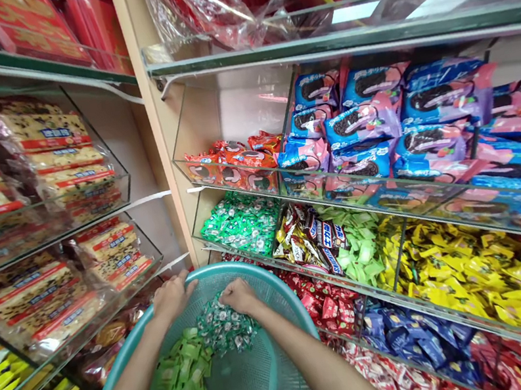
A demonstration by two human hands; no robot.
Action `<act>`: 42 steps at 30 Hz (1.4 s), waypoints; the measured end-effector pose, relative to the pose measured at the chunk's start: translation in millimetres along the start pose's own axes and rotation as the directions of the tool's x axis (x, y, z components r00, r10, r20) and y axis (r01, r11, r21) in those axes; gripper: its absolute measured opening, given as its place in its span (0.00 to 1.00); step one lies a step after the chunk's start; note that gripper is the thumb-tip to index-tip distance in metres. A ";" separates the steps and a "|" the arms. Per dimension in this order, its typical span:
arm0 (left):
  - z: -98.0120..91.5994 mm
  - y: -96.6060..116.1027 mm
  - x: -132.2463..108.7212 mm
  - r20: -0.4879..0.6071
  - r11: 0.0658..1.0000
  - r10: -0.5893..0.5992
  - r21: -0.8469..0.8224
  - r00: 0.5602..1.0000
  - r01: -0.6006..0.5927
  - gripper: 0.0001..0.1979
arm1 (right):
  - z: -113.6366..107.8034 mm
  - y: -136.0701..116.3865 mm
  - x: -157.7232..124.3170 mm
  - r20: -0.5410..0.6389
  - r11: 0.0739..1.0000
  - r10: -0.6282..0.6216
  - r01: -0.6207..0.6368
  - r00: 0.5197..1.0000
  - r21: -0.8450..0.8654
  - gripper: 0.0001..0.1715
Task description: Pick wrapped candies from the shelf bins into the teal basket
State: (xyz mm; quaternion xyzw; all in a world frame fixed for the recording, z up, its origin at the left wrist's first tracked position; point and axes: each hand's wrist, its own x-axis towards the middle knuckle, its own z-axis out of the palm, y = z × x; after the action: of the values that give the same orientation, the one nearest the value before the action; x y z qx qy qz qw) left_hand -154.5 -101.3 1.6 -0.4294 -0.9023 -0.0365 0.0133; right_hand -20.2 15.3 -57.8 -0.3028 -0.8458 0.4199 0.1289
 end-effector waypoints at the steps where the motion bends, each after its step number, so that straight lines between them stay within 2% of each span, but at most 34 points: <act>1: -0.3 -0.3 0.1 0.002 1.000 0.002 -0.002 1.000 -0.002 0.19 | -1.4 -2.3 -0.9 -0.009 0.999 0.004 -0.004 1.000 -0.038 0.13; 4: -1.3 -0.4 0.4 0.009 1.000 -0.004 -0.012 1.000 0.004 0.19 | -6.6 -13.6 -7.7 -0.062 0.987 0.005 -0.015 0.998 -0.160 0.07; 7: -2.7 0.6 0.7 0.000 1.000 -0.016 -0.013 1.000 0.016 0.19 | -11.7 -34.7 -20.1 -0.103 0.959 -0.053 0.022 0.993 -0.281 0.04; 11: -3.3 2.5 1.8 -0.015 1.000 0.000 -0.004 1.000 0.000 0.19 | -23.2 -76.6 -32.1 -0.079 0.910 -0.260 0.217 0.962 -0.354 0.04; 13: -2.6 2.6 2.4 -0.012 1.000 0.006 0.001 1.000 -0.006 0.19 | -36.9 -98.1 -30.4 -0.073 0.873 -0.375 0.326 0.924 -0.364 0.05; 15: -1.4 1.7 2.5 -0.013 1.000 0.004 0.000 1.000 -0.004 0.19 | -57.6 -114.9 -23.0 -0.106 0.838 -0.447 0.374 0.889 -0.398 0.08; 17: -0.6 0.2 2.1 -0.017 1.000 0.000 -0.007 1.000 0.000 0.19 | -82.3 -124.6 -12.0 -0.182 0.819 -0.453 0.326 0.873 -0.473 0.10; 20: -0.7 -1.4 1.1 -0.015 1.000 -0.006 -0.016 1.000 0.006 0.19 | -114.6 -125.7 5.9 -0.316 0.795 -0.370 0.122 0.873 -0.594 0.10; 23: -1.5 -0.8 0.7 -0.014 1.000 -0.010 -0.025 1.000 0.010 0.19 | -128.8 -118.6 19.0 -0.366 0.740 -0.285 -0.040 0.886 -0.672 0.10; 29: -2.5 2.6 0.8 -0.006 0.999 -0.008 -0.035 1.000 0.008 0.19 | -122.3 -112.1 25.6 -0.308 0.636 -0.263 -0.076 0.914 -0.768 0.10; 42: 0.9 -1.5 1.3 -0.021 1.000 -0.001 -0.024 1.000 0.000 0.19 | -118.5 -117.7 24.9 -0.290 0.572 -0.269 -0.090 0.919 -0.815 0.12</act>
State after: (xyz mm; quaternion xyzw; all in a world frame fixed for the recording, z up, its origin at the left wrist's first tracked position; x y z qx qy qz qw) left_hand -156.5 -101.2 0.7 -0.4290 -0.9016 -0.0521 0.0176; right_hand -31.3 51.1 106.9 -0.3593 -0.9150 -0.0913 0.1591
